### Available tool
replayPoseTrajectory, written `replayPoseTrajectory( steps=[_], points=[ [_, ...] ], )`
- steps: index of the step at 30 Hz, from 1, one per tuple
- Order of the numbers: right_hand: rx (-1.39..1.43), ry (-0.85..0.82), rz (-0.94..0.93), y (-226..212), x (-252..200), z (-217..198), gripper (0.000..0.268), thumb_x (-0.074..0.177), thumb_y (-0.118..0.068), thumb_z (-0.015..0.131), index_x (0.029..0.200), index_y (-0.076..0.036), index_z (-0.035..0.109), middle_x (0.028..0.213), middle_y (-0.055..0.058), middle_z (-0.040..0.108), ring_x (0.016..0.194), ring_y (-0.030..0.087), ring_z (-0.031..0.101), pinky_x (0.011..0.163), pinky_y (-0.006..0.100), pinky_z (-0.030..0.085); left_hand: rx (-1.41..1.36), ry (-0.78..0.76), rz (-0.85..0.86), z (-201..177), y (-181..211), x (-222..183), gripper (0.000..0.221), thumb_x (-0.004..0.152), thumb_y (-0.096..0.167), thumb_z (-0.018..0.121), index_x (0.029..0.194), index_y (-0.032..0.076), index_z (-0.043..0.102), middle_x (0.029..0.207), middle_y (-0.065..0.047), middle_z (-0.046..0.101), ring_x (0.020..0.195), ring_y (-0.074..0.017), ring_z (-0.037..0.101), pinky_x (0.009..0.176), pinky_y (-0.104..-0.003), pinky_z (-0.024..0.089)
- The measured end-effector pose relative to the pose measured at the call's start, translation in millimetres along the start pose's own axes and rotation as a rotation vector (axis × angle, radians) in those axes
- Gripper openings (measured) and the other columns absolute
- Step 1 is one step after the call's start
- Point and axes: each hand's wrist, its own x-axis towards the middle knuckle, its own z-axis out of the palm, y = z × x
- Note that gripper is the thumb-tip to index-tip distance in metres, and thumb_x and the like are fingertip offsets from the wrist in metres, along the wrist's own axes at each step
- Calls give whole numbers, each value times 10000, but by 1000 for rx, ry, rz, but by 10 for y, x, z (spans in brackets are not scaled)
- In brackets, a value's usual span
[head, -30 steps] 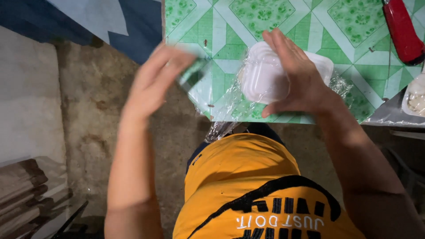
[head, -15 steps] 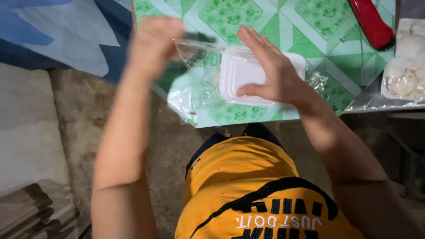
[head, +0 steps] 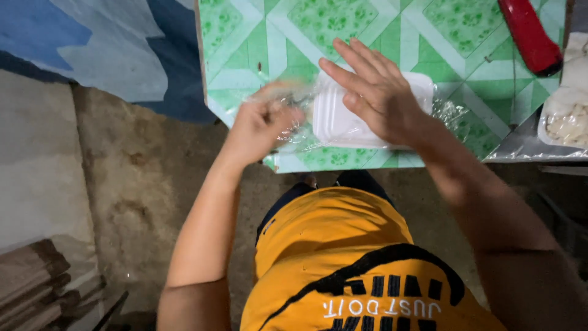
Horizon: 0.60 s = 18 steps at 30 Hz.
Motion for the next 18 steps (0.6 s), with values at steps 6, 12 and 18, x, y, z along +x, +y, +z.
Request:
replayPoseTrajectory(
  steps=[6, 12, 18],
  points=[
    [-195, -166, -255, -66, 24, -87, 1103, 622, -674, 865, 1552, -210, 496, 1661, 270, 301, 1515, 516, 305, 1139, 778, 243, 91, 503, 61, -421, -309, -358, 86, 1005, 170, 661, 995, 111, 722, 1003, -19, 736, 953, -133, 686, 885, -280, 526],
    [-231, -101, -320, -133, 36, -75, 1154, 557, -706, 914, 1520, -176, 563, 1621, 276, 385, 1475, 530, 376, 1115, 777, 301, 511, 926, 318, 26, 41, -596, 200, 987, 26, 535, 1184, 29, 498, 1037, -89, 452, 809, -162, 415, 690, -303, 359],
    [-234, -168, -260, -165, 48, -66, 1203, 522, -631, 942, 1549, -186, 502, 1656, 267, 310, 1506, 508, 315, 1148, 770, 237, 1182, 653, 462, 659, -334, -482, 240, 940, 257, 734, 1052, 94, 598, 1058, -119, 611, 939, -272, 594, 809, -394, 346]
  ],
)
